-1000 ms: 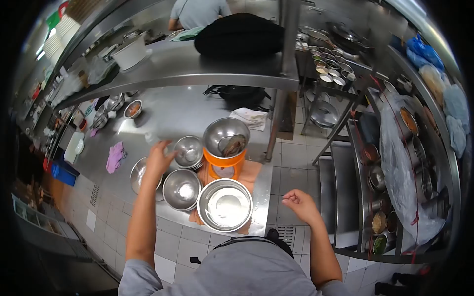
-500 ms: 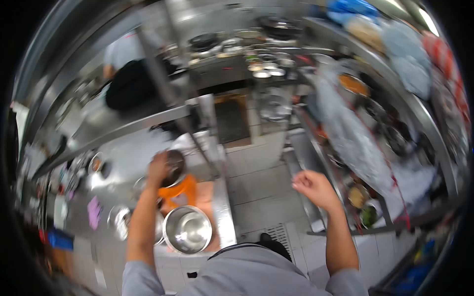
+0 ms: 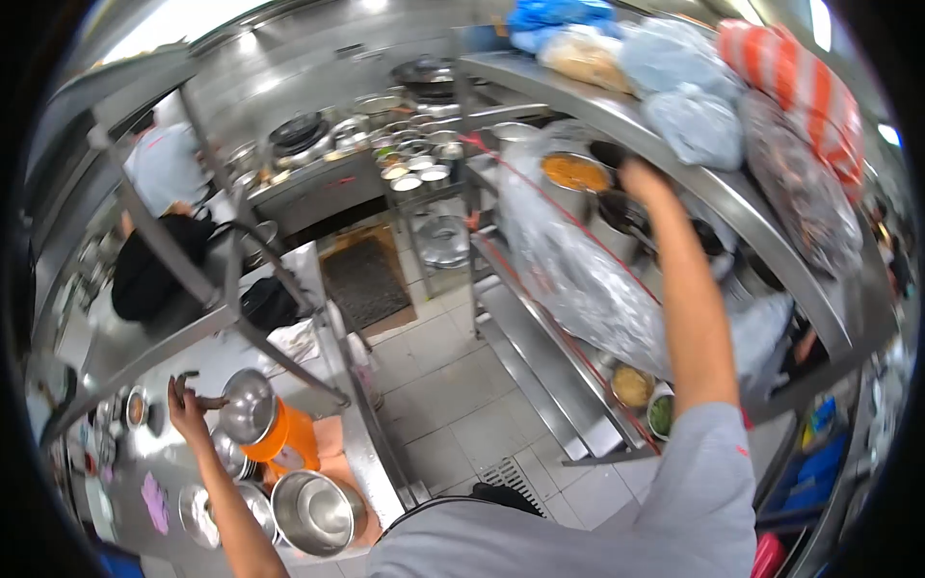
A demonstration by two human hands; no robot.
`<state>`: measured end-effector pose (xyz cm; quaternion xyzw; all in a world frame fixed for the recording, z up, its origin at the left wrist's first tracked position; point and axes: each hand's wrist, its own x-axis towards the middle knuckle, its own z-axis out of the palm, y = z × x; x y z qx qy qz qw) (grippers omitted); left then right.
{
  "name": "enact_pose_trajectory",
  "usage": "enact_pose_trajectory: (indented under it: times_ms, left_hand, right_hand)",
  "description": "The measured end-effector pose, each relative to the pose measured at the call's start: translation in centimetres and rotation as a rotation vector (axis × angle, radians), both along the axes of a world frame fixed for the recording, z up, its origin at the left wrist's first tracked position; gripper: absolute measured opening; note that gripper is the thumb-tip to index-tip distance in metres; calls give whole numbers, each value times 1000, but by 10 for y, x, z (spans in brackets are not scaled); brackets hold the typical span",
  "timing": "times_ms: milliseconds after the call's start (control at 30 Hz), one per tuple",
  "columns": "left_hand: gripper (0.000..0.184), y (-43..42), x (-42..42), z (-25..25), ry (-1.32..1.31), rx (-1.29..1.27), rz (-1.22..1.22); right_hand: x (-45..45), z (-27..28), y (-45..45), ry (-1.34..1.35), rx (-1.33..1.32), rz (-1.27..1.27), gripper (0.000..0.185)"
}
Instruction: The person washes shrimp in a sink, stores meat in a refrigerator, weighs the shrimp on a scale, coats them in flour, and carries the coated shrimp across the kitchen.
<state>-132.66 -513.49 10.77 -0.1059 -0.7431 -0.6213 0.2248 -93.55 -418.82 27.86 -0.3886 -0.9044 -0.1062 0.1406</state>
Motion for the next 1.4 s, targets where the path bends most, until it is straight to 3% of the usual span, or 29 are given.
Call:
enact_pose_trajectory:
  times_ms: [100, 133, 200, 233, 300, 333, 367, 400, 500, 567, 600, 633, 1033, 1400]
  left_hand:
    - [48, 2, 32, 23, -91, 517, 39]
    - [46, 2, 45, 28, -163, 689, -14]
    - [46, 3, 87, 35, -431, 757, -79]
    - [45, 7, 106, 37, -504, 824, -64]
    - [40, 19, 138, 38, -640, 937, -15]
    - [40, 17, 149, 31, -631, 960, 11]
    - [40, 11, 163, 22, -690, 1020, -62]
    - [41, 5, 177, 16, -745, 1075, -138]
    - [46, 0, 209, -4, -775, 1041, -132]
    - [48, -2, 226, -4, -752, 1030, -117]
    - [49, 0, 234, 1, -756, 1006, -134]
    - [50, 2, 239, 6, -761, 983, -152]
    - [45, 22, 255, 36, -741, 784, -253]
    - [43, 10, 233, 37, -657, 686, -234]
  right_hand:
    - [0, -15, 71, -9, 225, -91, 32]
    - [6, -22, 89, -276, 268, -37, 30]
    - [16, -33, 125, -754, 386, 172, 25]
    - [5, -23, 133, -648, 70, -9, 21]
    - [3, -35, 152, -564, 81, -37, 24]
    - [-8, -13, 112, -616, -58, -146, 24]
    - [-12, 2, 74, -665, -206, -259, 25]
    - [-11, -8, 85, -655, -165, -250, 28]
    - [-15, -8, 61, -573, -96, -257, 32]
    - [-12, -34, 115, -626, -64, -160, 35]
    - [-14, -8, 49, -524, -97, -205, 37]
    - [-12, -8, 42, -440, -106, -281, 37]
    - [-11, -53, 150, -658, -81, -87, 37]
    - [-11, -36, 155, -404, 68, -122, 36]
